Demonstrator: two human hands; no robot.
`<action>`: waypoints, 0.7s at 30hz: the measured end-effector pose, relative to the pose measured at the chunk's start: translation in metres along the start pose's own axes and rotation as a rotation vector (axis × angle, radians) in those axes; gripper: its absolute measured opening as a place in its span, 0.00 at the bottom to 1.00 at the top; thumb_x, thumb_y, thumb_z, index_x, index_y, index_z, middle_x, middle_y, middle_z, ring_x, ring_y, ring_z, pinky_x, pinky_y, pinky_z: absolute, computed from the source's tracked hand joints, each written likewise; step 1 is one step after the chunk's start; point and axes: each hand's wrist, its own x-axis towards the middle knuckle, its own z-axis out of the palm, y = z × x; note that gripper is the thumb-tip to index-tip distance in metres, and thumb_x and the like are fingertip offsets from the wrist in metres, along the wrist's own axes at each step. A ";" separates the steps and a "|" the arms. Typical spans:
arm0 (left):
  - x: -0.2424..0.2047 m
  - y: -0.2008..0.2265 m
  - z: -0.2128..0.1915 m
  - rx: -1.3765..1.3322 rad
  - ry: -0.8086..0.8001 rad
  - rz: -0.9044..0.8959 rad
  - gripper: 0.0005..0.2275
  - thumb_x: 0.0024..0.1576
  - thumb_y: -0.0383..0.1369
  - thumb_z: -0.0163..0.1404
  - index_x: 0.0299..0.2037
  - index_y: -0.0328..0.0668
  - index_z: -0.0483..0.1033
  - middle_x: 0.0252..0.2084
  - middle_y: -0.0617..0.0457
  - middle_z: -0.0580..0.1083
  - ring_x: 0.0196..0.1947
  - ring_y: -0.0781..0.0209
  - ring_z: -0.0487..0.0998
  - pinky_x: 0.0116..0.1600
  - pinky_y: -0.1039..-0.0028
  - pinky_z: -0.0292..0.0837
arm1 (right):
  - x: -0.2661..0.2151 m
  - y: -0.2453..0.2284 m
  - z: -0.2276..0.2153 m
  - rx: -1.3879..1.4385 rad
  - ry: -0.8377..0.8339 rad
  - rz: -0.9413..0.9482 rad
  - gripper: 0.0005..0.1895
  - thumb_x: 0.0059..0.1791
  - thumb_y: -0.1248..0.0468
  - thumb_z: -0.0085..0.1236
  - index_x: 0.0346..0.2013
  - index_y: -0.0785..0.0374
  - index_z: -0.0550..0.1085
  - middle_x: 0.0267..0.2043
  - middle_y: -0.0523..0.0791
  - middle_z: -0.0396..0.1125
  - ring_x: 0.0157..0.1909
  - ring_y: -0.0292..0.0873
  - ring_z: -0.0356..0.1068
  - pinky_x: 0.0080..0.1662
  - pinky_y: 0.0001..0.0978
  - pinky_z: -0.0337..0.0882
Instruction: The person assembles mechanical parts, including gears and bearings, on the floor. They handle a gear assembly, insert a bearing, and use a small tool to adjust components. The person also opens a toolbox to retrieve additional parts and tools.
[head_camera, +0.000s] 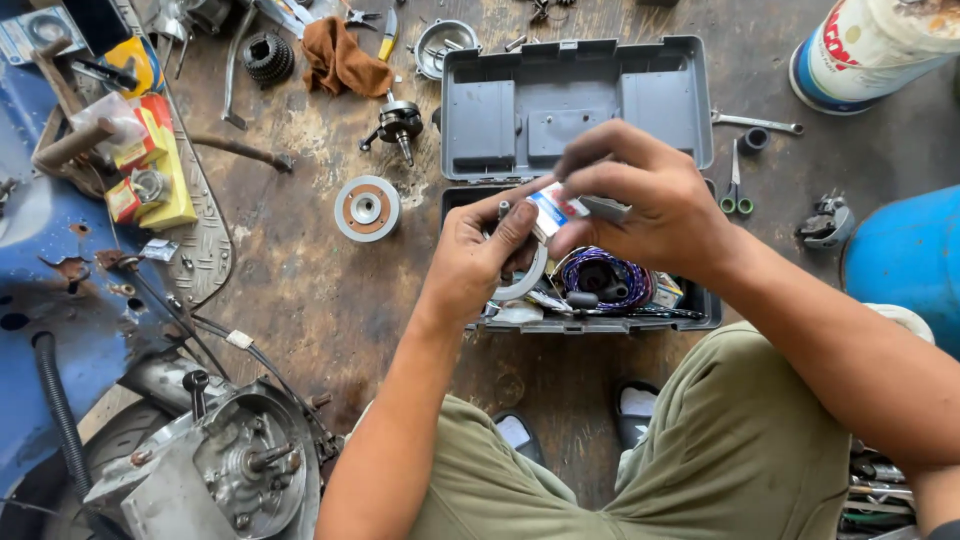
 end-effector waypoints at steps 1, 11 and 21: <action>0.000 -0.001 0.000 0.000 0.002 -0.001 0.14 0.64 0.36 0.52 0.57 0.38 0.78 0.14 0.49 0.68 0.16 0.69 0.65 0.23 0.81 0.62 | 0.004 -0.002 -0.001 0.002 -0.001 0.000 0.18 0.46 0.54 0.72 0.38 0.65 0.78 0.44 0.51 0.70 0.41 0.54 0.73 0.44 0.47 0.74; 0.011 -0.013 -0.016 -0.134 0.021 -0.132 0.14 0.60 0.31 0.58 0.51 0.30 0.74 0.24 0.50 0.67 0.16 0.69 0.66 0.21 0.79 0.61 | 0.008 0.001 -0.014 0.242 -0.377 0.229 0.15 0.46 0.70 0.65 0.44 0.74 0.70 0.54 0.65 0.71 0.51 0.68 0.74 0.49 0.60 0.73; 0.013 -0.029 -0.024 0.401 0.166 -0.310 0.24 0.54 0.49 0.61 0.50 0.40 0.69 0.38 0.48 0.74 0.31 0.63 0.80 0.42 0.73 0.77 | -0.174 0.039 0.032 0.224 -0.574 0.320 0.15 0.46 0.51 0.68 0.34 0.55 0.74 0.38 0.44 0.74 0.42 0.52 0.76 0.42 0.44 0.76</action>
